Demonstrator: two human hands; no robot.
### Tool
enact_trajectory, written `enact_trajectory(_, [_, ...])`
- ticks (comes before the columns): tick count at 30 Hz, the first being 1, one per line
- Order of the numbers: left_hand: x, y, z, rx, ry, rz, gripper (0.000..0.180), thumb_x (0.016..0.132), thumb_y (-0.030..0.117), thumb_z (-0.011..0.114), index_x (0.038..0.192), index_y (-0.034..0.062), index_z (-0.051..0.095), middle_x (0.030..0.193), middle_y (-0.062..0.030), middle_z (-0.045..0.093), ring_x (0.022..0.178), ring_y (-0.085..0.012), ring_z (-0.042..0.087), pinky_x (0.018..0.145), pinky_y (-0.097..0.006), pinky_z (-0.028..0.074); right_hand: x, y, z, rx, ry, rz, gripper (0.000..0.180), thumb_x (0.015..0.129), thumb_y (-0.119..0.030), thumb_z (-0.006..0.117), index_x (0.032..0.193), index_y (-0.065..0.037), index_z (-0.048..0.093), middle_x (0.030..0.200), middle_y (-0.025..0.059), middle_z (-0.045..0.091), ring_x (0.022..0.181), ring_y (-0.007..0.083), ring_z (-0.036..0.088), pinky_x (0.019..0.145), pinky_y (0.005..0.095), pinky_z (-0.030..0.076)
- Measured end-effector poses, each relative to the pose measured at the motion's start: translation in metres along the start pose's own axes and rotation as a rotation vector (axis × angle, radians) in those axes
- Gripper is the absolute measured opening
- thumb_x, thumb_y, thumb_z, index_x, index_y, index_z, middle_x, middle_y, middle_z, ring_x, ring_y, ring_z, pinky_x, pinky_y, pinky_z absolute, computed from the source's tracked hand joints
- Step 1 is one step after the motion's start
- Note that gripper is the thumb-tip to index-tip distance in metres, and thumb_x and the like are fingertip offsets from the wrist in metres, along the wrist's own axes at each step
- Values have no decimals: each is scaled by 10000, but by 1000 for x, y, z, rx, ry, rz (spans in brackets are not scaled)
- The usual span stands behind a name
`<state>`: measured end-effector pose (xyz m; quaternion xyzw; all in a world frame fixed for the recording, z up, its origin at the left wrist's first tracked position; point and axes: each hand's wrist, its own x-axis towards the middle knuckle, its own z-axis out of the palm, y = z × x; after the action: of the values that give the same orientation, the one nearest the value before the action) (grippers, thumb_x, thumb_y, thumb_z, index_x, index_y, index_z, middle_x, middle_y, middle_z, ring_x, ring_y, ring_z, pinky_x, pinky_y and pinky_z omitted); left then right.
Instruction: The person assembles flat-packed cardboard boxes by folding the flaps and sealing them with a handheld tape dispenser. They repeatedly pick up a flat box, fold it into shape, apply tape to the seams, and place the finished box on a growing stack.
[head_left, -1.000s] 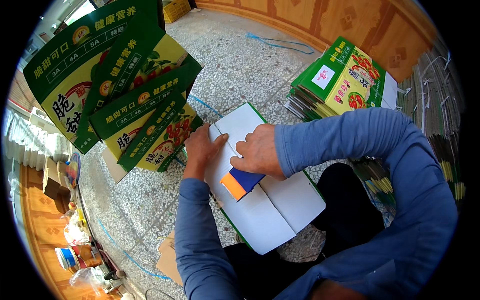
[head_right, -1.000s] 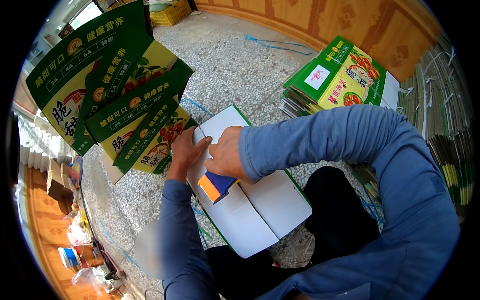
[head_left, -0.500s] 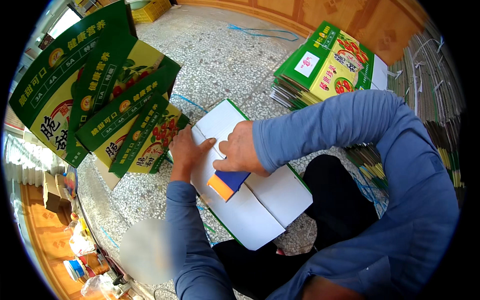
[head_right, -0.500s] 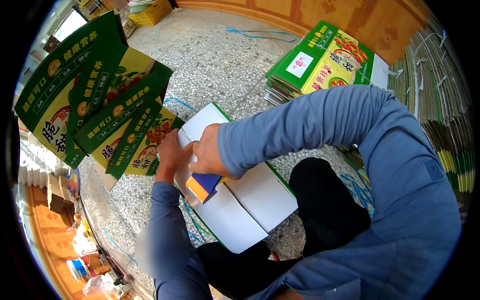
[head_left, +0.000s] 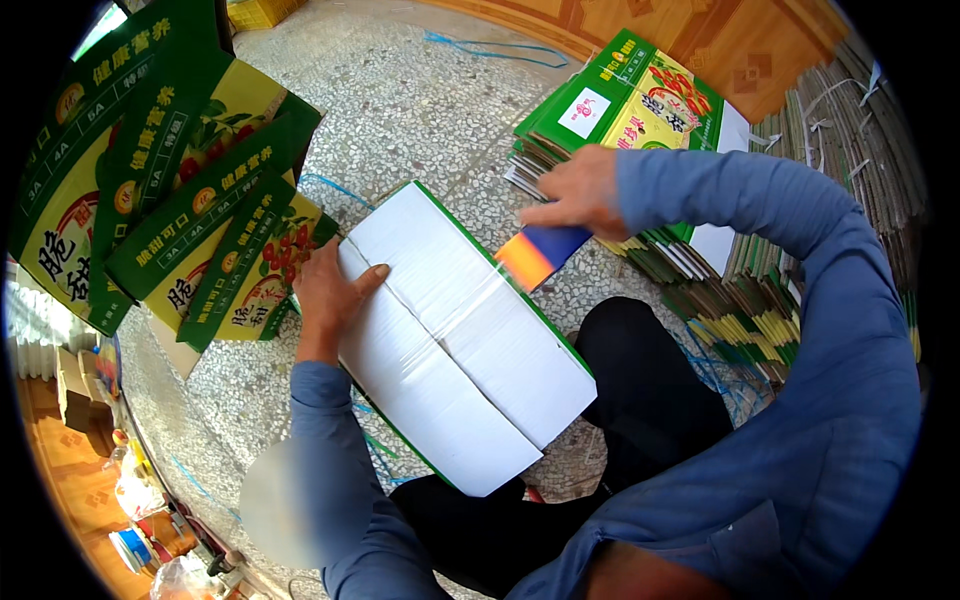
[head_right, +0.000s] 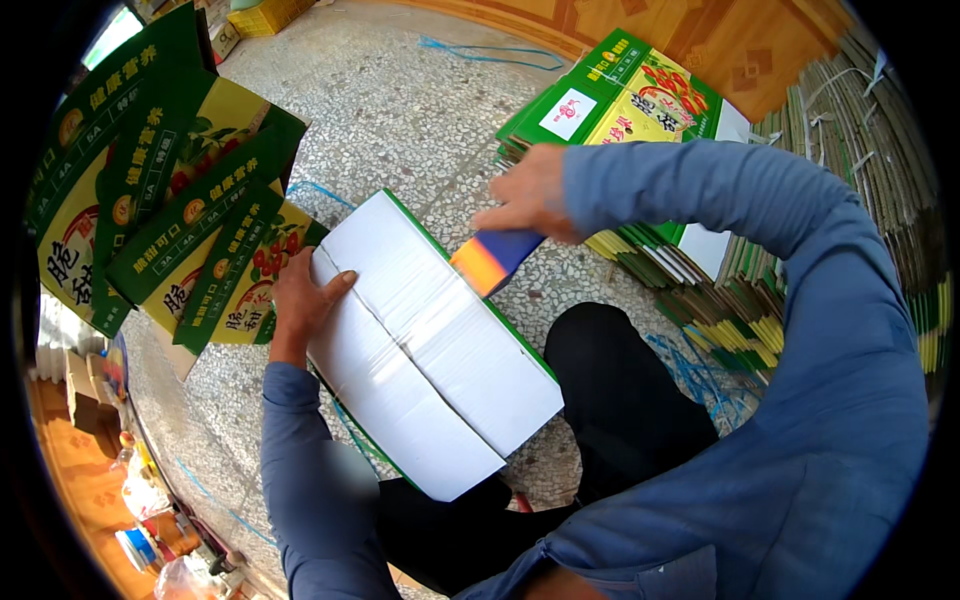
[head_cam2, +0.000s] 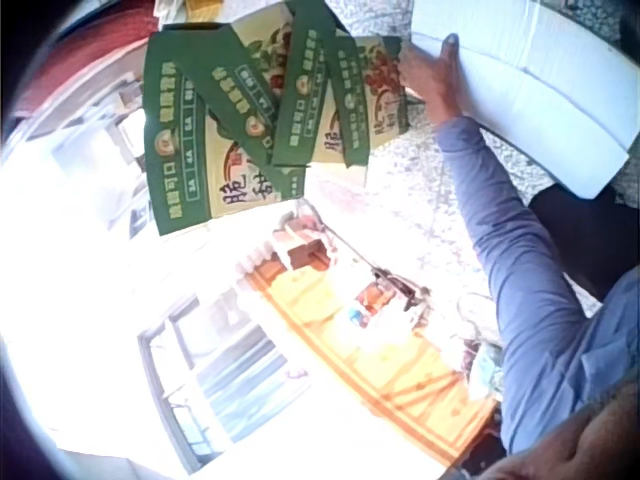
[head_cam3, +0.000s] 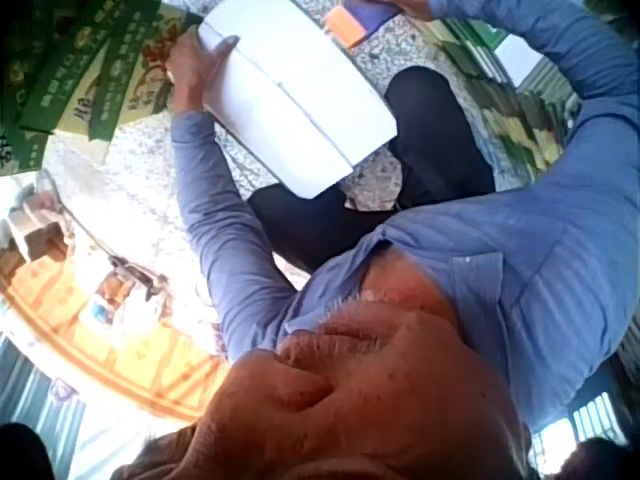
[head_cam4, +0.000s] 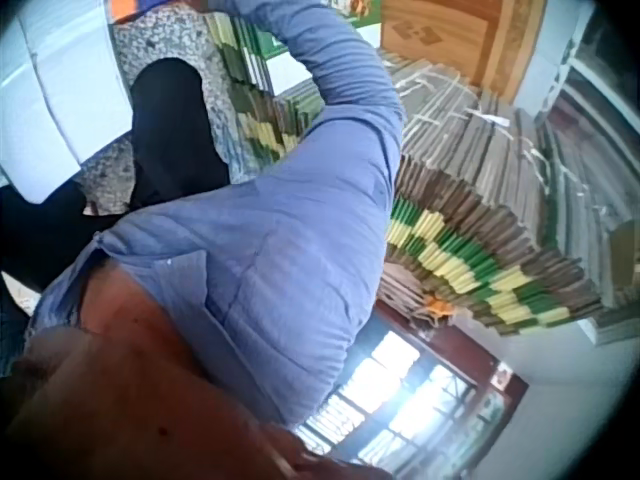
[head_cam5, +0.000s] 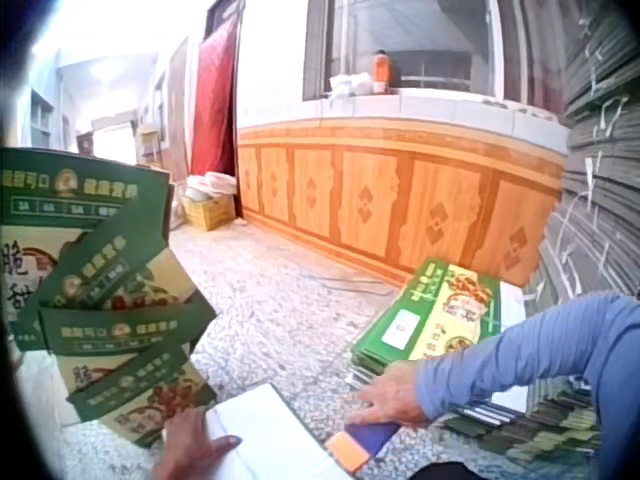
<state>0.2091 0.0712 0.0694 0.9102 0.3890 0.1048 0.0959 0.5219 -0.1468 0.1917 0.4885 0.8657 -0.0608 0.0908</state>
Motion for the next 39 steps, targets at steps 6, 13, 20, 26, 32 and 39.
enact_trajectory(6, [1,0,-1,-74,-57,-67,837,661,536,765,1278,18,536,1230,-183,582,1163,-342,521,1012,-466,347,-69,45,43,-52,-22,137,596,685,-110,687,1250,-160,505,878,134,536,740,333,588,610,441,468])
enact_trajectory(13, [1,2,4,-96,-60,-66,839,658,532,769,1275,14,532,1227,-185,579,1156,-334,520,1006,-457,352,-62,53,97,-76,-91,123,595,727,-98,648,1287,-189,466,947,172,556,834,357,621,674,452,500])
enact_trajectory(20, [-6,-17,-2,-149,-65,-128,802,644,502,792,1230,5,561,1164,-214,616,1087,-336,585,956,-456,404,84,-39,122,-139,-337,108,240,812,-250,615,990,-90,632,884,127,681,857,266,684,630,404,537])
enact_trajectory(26, [6,-5,-5,-201,-159,-179,807,634,536,789,1212,15,577,1198,-212,610,1130,-346,574,941,-477,425,102,-41,142,-134,-583,267,327,817,-384,614,959,-100,697,978,84,695,941,245,672,657,456,523])
enact_trajectory(32, [-4,-20,-4,-182,-73,-217,863,630,594,766,1237,14,568,1199,-211,617,1120,-344,588,961,-436,424,58,-31,127,107,-241,681,417,798,-387,641,1120,-121,631,995,154,682,909,307,670,688,474,525])
enact_trajectory(39, [-29,-34,-17,-239,-18,-389,853,640,606,757,1208,-4,578,1125,-215,650,1033,-362,627,917,-455,454,-100,-89,51,989,567,893,732,493,-178,822,1168,-21,586,940,160,677,848,273,670,787,370,523])
